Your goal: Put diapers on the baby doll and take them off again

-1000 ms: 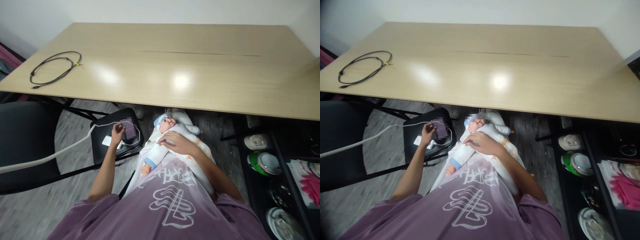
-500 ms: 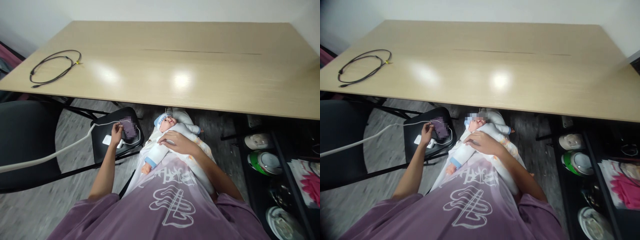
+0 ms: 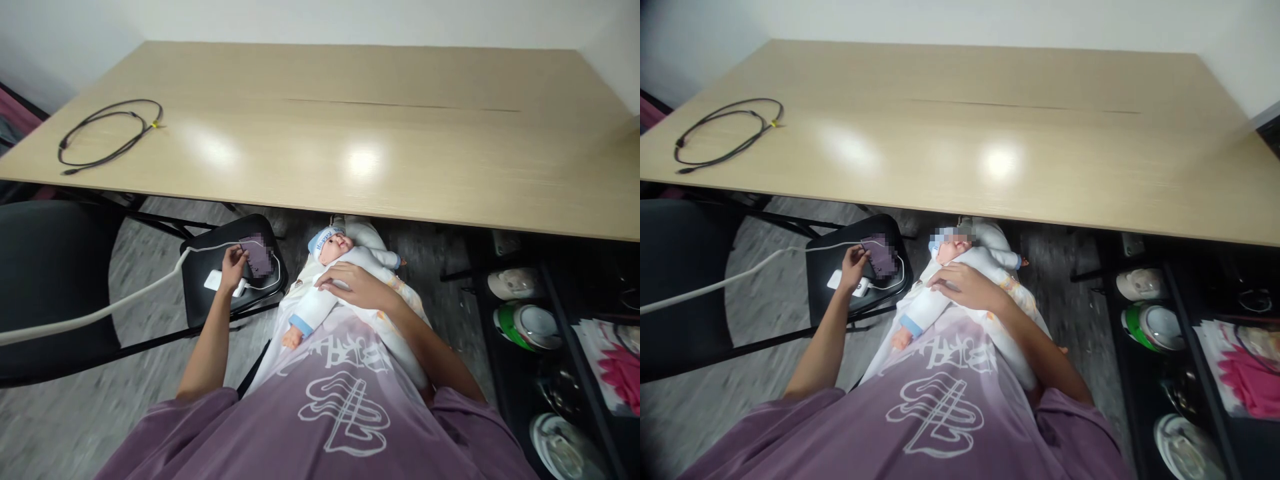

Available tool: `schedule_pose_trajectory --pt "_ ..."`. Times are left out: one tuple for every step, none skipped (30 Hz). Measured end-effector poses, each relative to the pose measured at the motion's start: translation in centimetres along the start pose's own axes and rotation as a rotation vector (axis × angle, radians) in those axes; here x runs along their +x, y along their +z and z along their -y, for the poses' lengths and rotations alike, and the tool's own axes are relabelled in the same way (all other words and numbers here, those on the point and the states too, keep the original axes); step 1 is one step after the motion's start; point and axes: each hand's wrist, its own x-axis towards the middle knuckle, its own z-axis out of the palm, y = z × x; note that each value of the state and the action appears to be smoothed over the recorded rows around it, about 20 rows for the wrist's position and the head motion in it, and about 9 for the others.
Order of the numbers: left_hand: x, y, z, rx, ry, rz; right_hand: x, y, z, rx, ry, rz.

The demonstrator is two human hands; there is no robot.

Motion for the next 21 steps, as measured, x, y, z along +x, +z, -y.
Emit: schedule_pose_trajectory --pt "-0.02 -0.01 -0.04 -0.002 -0.002 0.003 0.0 -0.02 0.03 -0.001 0.001 0.001" --pt "-0.04 -0.03 -0.07 -0.004 -0.005 0.005 0.0 -0.03 0.06 0.0 -0.001 0.0" --pt "-0.05 -0.05 -0.09 -0.006 -0.008 0.008 0.0 -0.03 0.07 0.001 -0.006 -0.001" --pt "-0.06 -0.06 -0.11 -0.009 -0.012 0.012 -0.01 -0.02 0.08 0.003 -0.01 -0.005" --pt "-0.08 -0.07 -0.12 -0.012 -0.015 0.016 -0.01 -0.02 0.09 0.004 -0.013 -0.009" --pt "-0.1 -0.07 -0.14 -0.015 -0.018 0.021 -0.02 -0.01 0.1 0.006 -0.013 -0.009" --pt "-0.12 -0.05 -0.16 -0.017 -0.02 0.027 -0.02 0.0 0.11 0.008 -0.01 -0.007" --pt "-0.15 -0.03 -0.18 -0.018 -0.022 0.034 -0.02 0.01 0.11 0.01 -0.004 -0.002" --pt "-0.19 0.0 -0.2 -0.017 -0.022 0.039 -0.01 0.01 0.1 0.013 0.004 0.004" --pt "-0.22 0.02 -0.23 -0.014 -0.021 0.044 0.01 0.02 0.07 0.016 0.012 0.01" --pt "-0.26 0.04 -0.26 -0.011 -0.02 0.046 0.03 0.02 0.03 0.019 0.018 0.015" --pt "-0.29 0.05 -0.29 -0.007 -0.019 0.047 0.06 0.03 -0.03 0.02 0.023 0.017" --pt "-0.31 0.04 -0.32 -0.002 -0.017 0.044 0.08 0.03 -0.1 0.02 0.027 0.017" --pt "-0.31 0.02 -0.36 0.003 -0.014 0.039 0.11 0.03 -0.17 0.02 0.027 0.018" --pt "-0.31 -0.01 -0.39 0.008 -0.011 0.031 0.12 0.04 -0.23 0.021 0.023 0.019" --pt "-0.3 -0.05 -0.43 0.014 -0.008 0.021 0.13 0.04 -0.28 0.023 0.018 0.019" --pt "-0.28 -0.11 -0.47 0.02 -0.005 0.011 0.13 0.04 -0.31 0.025 0.013 0.019" --pt "-0.26 -0.16 -0.51 0.028 -0.003 0.001 0.13 0.04 -0.32 0.027 0.007 0.016" --pt "-0.24 -0.22 -0.55 0.035 -0.002 -0.008 0.11 0.04 -0.32 0.028 0.001 0.012" --pt "-0.22 -0.26 -0.58 0.042 0.0 -0.016 0.09 0.05 -0.32 0.026 -0.005 0.007" --pt "-0.21 -0.29 -0.61 0.047 0.002 -0.022 0.08 0.06 -0.33 0.024 -0.011 0.001"
